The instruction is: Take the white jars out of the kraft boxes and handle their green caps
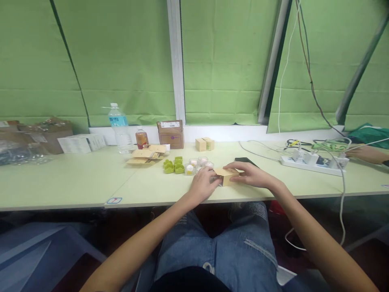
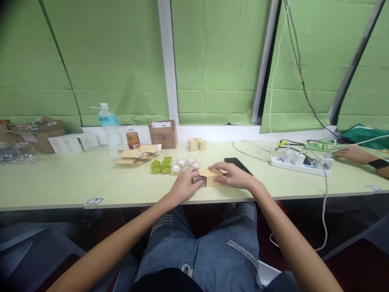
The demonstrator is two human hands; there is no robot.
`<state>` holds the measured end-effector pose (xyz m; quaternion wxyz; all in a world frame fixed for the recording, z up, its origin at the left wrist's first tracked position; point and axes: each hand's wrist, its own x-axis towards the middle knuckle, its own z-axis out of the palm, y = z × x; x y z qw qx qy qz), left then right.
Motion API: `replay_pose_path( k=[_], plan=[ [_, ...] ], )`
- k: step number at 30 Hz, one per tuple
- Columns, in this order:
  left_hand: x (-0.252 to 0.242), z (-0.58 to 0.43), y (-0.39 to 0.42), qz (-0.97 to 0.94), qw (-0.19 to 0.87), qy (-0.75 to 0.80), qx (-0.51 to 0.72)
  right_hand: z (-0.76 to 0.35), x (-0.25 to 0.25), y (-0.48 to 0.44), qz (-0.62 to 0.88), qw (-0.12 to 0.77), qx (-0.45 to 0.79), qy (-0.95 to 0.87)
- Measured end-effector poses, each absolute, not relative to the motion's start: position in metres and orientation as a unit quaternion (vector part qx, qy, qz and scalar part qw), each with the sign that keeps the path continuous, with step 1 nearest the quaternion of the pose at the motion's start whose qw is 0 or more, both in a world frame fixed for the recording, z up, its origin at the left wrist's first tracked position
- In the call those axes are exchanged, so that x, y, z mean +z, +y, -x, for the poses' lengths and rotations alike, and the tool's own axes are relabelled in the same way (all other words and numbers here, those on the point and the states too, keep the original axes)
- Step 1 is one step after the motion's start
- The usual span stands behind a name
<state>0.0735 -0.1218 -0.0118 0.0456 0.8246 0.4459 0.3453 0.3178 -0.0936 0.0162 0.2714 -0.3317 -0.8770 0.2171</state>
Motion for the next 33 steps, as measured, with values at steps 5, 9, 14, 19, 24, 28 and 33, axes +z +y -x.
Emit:
replay_pose_path(
  k=[5, 9, 14, 19, 24, 28, 33],
  plan=[
    [-0.016, -0.074, -0.117, -0.812, 0.032, 0.455, 0.365, -0.316, 0.016, -0.093, 0.321, 0.284, 0.251, -0.868],
    [-0.016, -0.076, -0.119, -0.809, 0.007, 0.465, 0.360, -0.317, 0.015, -0.090, 0.315, 0.289, 0.284, -0.858],
    [-0.016, -0.075, -0.118, -0.809, 0.013, 0.457, 0.369, -0.318, 0.013, -0.088, 0.314, 0.299, 0.293, -0.852],
    [-0.008, -0.072, -0.118, -0.786, 0.001, 0.433, 0.441, -0.320, 0.016, -0.088, 0.345, 0.315, 0.294, -0.833],
    [0.013, -0.056, -0.119, -0.754, 0.042, 0.453, 0.475, -0.329, 0.020, -0.085, 0.388, 0.334, 0.200, -0.835],
    [0.024, -0.044, -0.116, -0.745, 0.052, 0.493, 0.446, -0.331, 0.021, -0.084, 0.419, 0.334, 0.083, -0.840],
    [0.023, -0.041, -0.112, -0.746, 0.021, 0.532, 0.400, -0.322, 0.016, -0.085, 0.464, 0.301, -0.003, -0.833]
  ],
)
